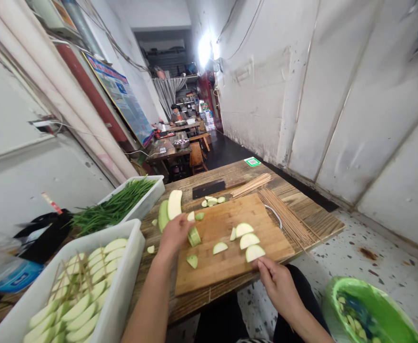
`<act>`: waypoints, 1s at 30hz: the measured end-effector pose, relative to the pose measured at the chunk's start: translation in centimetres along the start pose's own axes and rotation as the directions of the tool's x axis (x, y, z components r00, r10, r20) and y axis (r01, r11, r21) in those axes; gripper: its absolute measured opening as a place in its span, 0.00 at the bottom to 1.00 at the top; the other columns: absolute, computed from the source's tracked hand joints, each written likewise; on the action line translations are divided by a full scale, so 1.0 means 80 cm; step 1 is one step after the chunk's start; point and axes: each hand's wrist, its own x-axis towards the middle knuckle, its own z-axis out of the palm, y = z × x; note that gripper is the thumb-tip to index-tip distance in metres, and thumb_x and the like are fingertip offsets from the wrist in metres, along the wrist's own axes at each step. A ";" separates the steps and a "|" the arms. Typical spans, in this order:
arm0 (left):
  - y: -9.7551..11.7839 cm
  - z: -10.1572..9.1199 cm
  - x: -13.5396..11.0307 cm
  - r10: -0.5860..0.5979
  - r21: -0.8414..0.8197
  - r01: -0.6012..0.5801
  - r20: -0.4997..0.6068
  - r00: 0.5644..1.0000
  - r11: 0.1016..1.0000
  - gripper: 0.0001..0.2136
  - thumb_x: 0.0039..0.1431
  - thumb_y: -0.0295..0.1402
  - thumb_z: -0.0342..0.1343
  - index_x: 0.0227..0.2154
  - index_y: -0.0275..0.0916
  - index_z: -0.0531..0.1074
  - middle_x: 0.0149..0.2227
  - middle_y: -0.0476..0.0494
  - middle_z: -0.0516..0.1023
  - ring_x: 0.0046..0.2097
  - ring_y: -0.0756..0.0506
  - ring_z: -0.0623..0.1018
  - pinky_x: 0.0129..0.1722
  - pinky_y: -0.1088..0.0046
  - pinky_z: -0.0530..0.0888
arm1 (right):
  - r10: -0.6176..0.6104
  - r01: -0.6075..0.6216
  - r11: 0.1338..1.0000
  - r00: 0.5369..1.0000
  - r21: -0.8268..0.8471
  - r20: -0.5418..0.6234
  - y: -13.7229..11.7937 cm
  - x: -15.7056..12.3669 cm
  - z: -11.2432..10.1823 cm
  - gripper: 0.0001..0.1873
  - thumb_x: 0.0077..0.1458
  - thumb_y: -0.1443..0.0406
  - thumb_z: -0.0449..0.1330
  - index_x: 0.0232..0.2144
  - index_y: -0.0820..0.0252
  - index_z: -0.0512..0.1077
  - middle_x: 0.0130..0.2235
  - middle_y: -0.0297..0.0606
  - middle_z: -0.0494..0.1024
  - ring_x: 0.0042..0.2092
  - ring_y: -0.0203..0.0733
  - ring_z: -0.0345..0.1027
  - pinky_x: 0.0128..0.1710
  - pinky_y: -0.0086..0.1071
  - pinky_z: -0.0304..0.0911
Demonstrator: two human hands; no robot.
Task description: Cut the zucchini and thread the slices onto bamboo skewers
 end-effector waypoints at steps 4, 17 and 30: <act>0.002 -0.004 0.040 -0.086 0.086 0.090 -0.041 0.995 0.992 0.18 0.49 0.42 0.54 0.39 0.34 0.72 0.38 0.32 0.77 0.44 0.36 0.74 0.40 0.66 0.67 | 0.000 0.000 1.000 1.000 0.005 -0.020 0.002 -0.001 -0.001 0.18 0.61 0.58 0.46 0.27 0.61 0.69 0.21 0.34 0.71 0.21 0.37 0.61 0.22 0.26 0.54; -0.003 0.030 0.058 -0.061 -0.014 0.061 -0.020 0.998 0.998 0.20 0.39 0.27 0.58 0.41 0.37 0.67 0.37 0.38 0.77 0.39 0.39 0.75 0.36 0.67 0.67 | 0.005 -0.005 1.000 1.000 0.019 -0.011 0.006 0.005 0.001 0.18 0.61 0.59 0.45 0.26 0.60 0.69 0.21 0.34 0.70 0.23 0.38 0.62 0.23 0.27 0.56; 0.053 0.007 0.006 0.241 -0.343 -0.166 0.192 0.951 0.925 0.18 0.52 0.45 0.48 0.34 0.37 0.74 0.31 0.46 0.78 0.35 0.46 0.75 0.33 0.74 0.69 | -0.042 0.042 0.999 0.999 -0.001 0.019 -0.014 0.003 -0.001 0.18 0.61 0.61 0.45 0.24 0.59 0.66 0.20 0.29 0.63 0.22 0.35 0.58 0.24 0.26 0.53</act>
